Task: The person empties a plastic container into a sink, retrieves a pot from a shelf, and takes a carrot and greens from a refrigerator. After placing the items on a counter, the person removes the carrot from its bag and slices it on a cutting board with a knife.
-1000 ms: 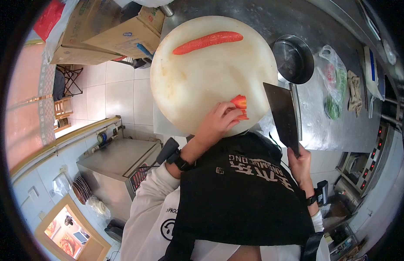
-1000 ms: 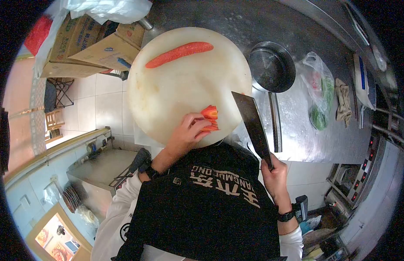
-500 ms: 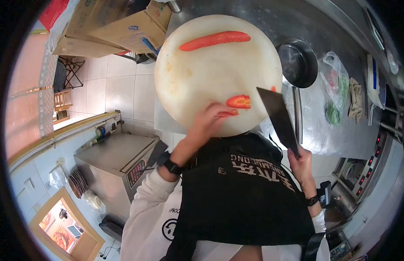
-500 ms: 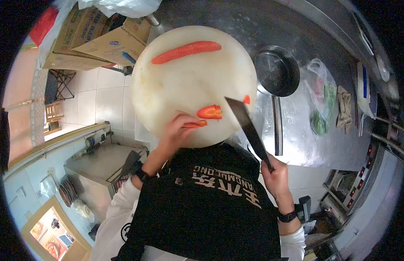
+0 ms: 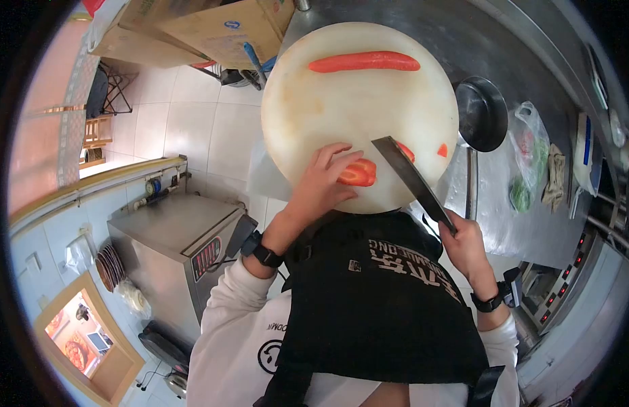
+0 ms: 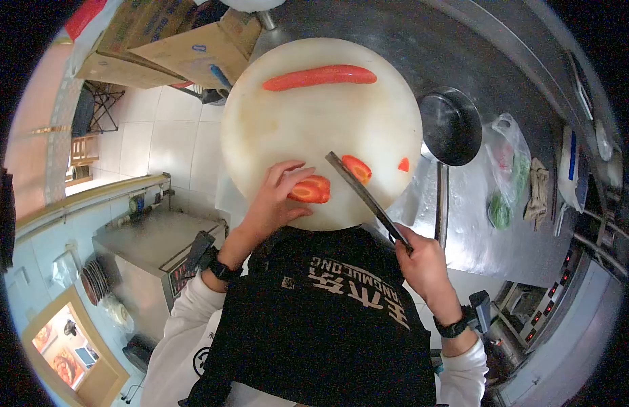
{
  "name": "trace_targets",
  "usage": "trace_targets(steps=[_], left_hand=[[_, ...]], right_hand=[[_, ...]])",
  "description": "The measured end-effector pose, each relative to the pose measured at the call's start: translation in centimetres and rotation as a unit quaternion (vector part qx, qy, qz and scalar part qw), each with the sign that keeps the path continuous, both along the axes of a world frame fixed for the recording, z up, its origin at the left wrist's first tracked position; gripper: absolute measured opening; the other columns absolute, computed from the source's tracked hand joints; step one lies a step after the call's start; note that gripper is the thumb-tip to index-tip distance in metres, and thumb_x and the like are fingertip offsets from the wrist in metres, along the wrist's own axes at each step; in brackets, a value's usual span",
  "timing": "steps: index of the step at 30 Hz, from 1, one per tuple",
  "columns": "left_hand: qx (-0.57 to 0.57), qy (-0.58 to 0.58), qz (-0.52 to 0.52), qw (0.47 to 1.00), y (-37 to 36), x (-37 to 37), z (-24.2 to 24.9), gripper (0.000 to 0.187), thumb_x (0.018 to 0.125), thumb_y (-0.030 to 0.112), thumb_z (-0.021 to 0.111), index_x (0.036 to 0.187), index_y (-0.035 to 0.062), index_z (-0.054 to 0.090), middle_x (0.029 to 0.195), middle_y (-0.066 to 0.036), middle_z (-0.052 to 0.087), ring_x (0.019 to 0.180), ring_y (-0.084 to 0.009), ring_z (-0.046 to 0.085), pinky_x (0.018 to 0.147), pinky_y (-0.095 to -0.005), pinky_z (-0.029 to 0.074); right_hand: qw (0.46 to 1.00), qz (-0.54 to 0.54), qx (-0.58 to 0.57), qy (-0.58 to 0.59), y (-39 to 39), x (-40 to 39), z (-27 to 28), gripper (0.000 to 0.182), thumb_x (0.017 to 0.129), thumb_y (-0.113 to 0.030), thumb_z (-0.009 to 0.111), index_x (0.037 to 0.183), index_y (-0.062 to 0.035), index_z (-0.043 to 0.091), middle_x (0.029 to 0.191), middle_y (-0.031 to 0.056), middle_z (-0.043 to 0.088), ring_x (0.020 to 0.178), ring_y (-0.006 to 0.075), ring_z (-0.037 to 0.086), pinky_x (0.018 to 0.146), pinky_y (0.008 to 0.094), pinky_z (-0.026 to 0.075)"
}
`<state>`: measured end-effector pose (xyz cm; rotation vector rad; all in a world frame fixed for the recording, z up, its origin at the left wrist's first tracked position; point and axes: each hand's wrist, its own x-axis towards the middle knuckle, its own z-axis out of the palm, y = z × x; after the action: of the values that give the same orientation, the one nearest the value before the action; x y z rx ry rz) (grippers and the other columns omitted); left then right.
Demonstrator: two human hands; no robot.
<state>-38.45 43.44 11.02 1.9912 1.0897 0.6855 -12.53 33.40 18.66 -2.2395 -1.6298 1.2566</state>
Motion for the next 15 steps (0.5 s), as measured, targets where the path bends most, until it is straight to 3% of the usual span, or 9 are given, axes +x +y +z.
trace_targets(steps=[3, 5, 8, 15], left_hand=[[0.019, 0.012, 0.028, 0.999, -0.8, -1.0, -0.9, 0.046, 0.062, 0.003, 0.071, 0.104, 0.0103, 0.055, 0.102, -0.008, 0.052, 0.097, -0.0265, 0.049, 0.084, -0.0351, 0.041], [0.057, 0.016, -0.016, 0.998, -1.0, -1.6, -1.8, 0.041, 0.060, 0.002, 0.071, 0.097, 0.0094, 0.057, 0.100, -0.007, 0.052, 0.094, -0.0259, 0.050, 0.082, -0.0355, 0.042], [0.051, -0.012, -0.011, 0.999, -1.0, -1.7, -1.4, 0.032, 0.062, 0.002, 0.070, 0.090, 0.0106, 0.057, 0.096, -0.005, 0.052, 0.092, -0.0261, 0.049, 0.079, -0.0358, 0.043], [-0.021, -0.098, -0.027, 0.995, -0.5, -1.8, -2.9, 0.032, 0.063, 0.001, 0.071, 0.090, 0.0095, 0.056, 0.095, -0.005, 0.054, 0.093, -0.0236, 0.051, 0.080, -0.0326, 0.042]], right_hand=[[0.998, 0.035, 0.050, -0.007, 0.9, -1.5, 0.1, 0.028, 0.078, -0.009, 0.055, 0.106, -0.0090, 0.058, 0.074, 0.0201, 0.059, 0.069, 0.0347, 0.059, 0.061, 0.0385, 0.047], [0.992, 0.072, 0.102, 0.007, 1.5, -2.3, -0.1, 0.030, 0.078, -0.009, 0.055, 0.107, -0.0109, 0.057, 0.075, 0.0198, 0.059, 0.070, 0.0344, 0.059, 0.062, 0.0399, 0.047], [0.991, 0.083, 0.102, -0.001, 1.7, -2.6, -0.2, 0.031, 0.077, -0.008, 0.055, 0.107, -0.0115, 0.057, 0.075, 0.0194, 0.059, 0.070, 0.0343, 0.059, 0.061, 0.0401, 0.047], [0.994, 0.063, 0.089, -0.007, 1.6, -2.5, -0.6, 0.031, 0.077, -0.008, 0.055, 0.107, -0.0112, 0.058, 0.071, 0.0216, 0.058, 0.067, 0.0364, 0.058, 0.060, 0.0413, 0.047]])
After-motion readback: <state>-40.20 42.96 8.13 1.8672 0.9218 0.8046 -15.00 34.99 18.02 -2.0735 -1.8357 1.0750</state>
